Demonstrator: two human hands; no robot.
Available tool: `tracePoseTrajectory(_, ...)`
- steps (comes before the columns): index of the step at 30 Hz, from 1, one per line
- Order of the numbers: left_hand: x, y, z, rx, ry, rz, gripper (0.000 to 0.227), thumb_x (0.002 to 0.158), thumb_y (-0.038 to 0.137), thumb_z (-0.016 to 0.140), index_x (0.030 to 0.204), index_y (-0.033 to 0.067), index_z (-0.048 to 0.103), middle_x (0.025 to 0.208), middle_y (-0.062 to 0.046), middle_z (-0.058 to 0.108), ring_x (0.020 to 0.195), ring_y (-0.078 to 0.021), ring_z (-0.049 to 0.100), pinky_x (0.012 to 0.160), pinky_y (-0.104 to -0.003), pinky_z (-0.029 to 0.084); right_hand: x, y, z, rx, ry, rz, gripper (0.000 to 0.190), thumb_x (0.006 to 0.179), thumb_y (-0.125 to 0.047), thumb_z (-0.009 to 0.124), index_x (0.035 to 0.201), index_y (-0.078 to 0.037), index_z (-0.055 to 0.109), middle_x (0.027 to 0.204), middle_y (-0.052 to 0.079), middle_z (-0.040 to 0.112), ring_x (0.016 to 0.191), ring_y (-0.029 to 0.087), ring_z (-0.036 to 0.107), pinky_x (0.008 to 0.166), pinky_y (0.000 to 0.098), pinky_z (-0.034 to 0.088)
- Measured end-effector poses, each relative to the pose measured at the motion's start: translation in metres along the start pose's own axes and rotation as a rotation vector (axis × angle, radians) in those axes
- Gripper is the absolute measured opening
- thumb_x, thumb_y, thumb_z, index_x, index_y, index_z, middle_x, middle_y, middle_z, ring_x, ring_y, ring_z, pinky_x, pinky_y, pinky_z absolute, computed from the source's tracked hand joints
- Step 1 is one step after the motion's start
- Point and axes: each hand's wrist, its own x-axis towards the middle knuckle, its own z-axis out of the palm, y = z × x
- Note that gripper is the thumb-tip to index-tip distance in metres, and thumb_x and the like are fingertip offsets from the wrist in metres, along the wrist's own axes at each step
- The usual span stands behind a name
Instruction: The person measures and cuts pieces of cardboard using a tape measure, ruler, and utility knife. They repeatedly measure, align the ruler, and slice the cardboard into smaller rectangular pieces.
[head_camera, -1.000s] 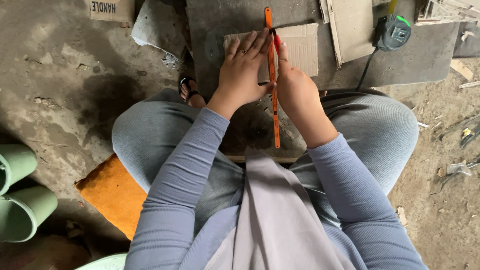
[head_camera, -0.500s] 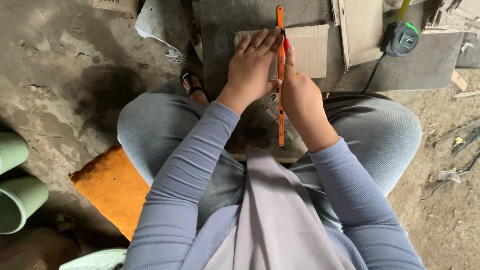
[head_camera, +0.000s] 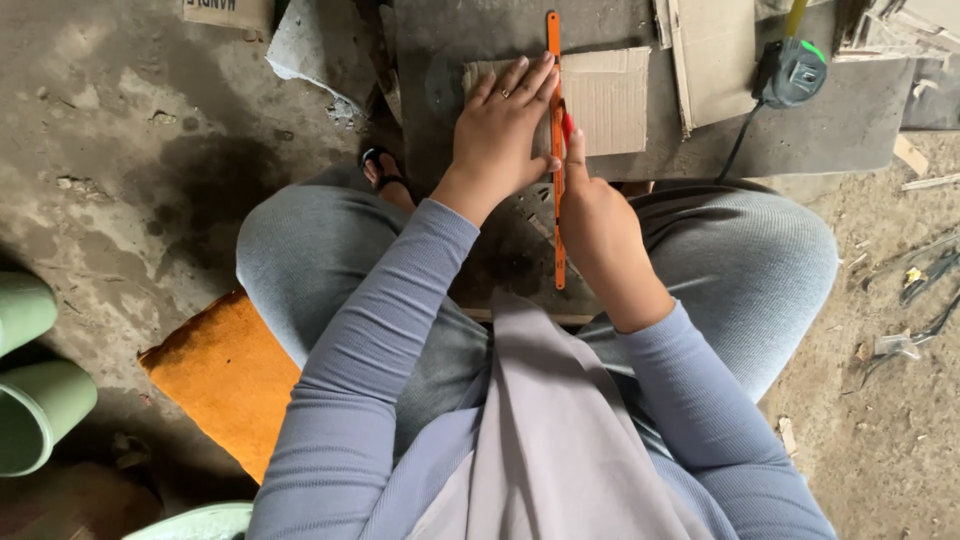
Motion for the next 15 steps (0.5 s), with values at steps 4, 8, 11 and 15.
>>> tracePoseTrajectory(4, -0.001, 0.001, 0.001, 0.031, -0.001, -0.001, 0.089, 0.07, 0.048, 0.07, 0.135, 0.011, 0.021, 0.141, 0.002, 0.017, 0.129, -0.0201, 0.021, 0.105, -0.039, 0.017, -0.005, 0.001, 0.006, 0.044, -0.058, 0.062, 0.066, 0.075, 0.007, 0.043, 0.135, 0.003, 0.017, 0.054, 0.009, 0.048, 0.039, 0.022, 0.042, 0.034, 0.0349, 0.035)
tracePoseTrajectory(8, 0.001, 0.001, 0.004, 0.033, 0.009, 0.006, 0.089, 0.07, 0.05, 0.069, 0.135, 0.0104, 0.023, 0.141, 0.001, 0.018, 0.129, -0.0204, 0.022, 0.105, -0.039, 0.018, -0.015, 0.002, 0.013, -0.03, 0.006, 0.043, 0.067, 0.073, 0.004, 0.045, 0.136, 0.0, 0.02, 0.053, 0.009, 0.048, 0.037, 0.022, 0.045, 0.032, 0.0349, 0.037)
tracePoseTrajectory(11, 0.002, 0.001, 0.005, 0.037, 0.021, 0.008, 0.087, 0.071, 0.051, 0.068, 0.134, 0.0102, 0.024, 0.14, 0.0, 0.02, 0.128, -0.0205, 0.023, 0.104, -0.039, 0.019, -0.021, 0.003, 0.016, -0.081, 0.016, 0.039, 0.071, 0.072, 0.002, 0.045, 0.138, -0.004, 0.018, 0.05, 0.005, 0.045, 0.036, 0.019, 0.043, 0.033, 0.0332, 0.038)
tracePoseTrajectory(15, 0.001, 0.002, 0.001, 0.024, -0.035, -0.013, 0.086, 0.074, 0.05, 0.066, 0.135, 0.0106, 0.02, 0.141, 0.001, 0.015, 0.129, -0.0204, 0.019, 0.105, -0.04, 0.017, -0.026, 0.003, 0.017, -0.055, -0.018, 0.031, 0.072, 0.07, 0.005, 0.048, 0.136, -0.001, 0.02, 0.051, 0.007, 0.045, 0.034, 0.02, 0.043, 0.03, 0.0332, 0.036)
